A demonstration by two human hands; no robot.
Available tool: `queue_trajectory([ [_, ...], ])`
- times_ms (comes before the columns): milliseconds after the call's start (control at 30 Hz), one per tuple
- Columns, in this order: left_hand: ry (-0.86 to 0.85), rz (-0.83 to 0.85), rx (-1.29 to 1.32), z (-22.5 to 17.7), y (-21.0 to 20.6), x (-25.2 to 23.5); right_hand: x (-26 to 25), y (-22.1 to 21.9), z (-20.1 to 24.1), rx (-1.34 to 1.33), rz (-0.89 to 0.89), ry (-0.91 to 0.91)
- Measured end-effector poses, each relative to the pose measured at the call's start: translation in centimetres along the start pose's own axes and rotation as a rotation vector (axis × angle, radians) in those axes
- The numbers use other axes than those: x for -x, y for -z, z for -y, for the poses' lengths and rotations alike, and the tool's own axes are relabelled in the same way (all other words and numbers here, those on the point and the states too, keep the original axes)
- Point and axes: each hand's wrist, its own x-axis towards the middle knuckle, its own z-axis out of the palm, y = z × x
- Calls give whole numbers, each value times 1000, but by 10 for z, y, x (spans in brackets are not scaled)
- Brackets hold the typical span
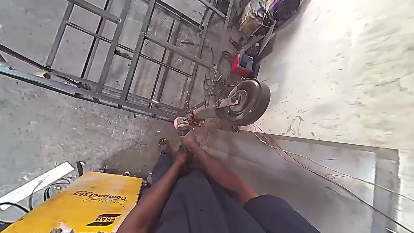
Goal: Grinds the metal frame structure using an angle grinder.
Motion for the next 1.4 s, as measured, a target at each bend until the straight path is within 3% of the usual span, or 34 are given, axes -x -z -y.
queue_trajectory([
  [133, -99, 60, -137, 5, -2, -3, -3, 3, -14, -13, -55, -36],
  [300, 90, 241, -361, 8, -25, -3, -3, 25, -68, -302, -160, -90],
  [467, 127, 77, -420, -2, -8, 0, -6, 9, -43, -246, -78, -47],
  [633, 57, 74, -363, 4, -1, -7, -8, 4, -37, -247, -54, -30],
  [733, 128, 185, -386, 2, -26, -2, 0, 26, -68, -406, -126, -33],
  [867, 187, 324, -385, 13, -42, -19, 0, 44, -91, -421, -237, -118],
  [1100, 50, 206, -208, 22, -8, -12, 6, 14, -55, -233, -139, -67],
  [1300, 83, 253, -178, 31, -24, -4, 5, 23, -77, -216, -161, -78],
  [1400, 69, 196, -189, 31, -18, 1, 6, 12, -73, -216, -155, -30],
])
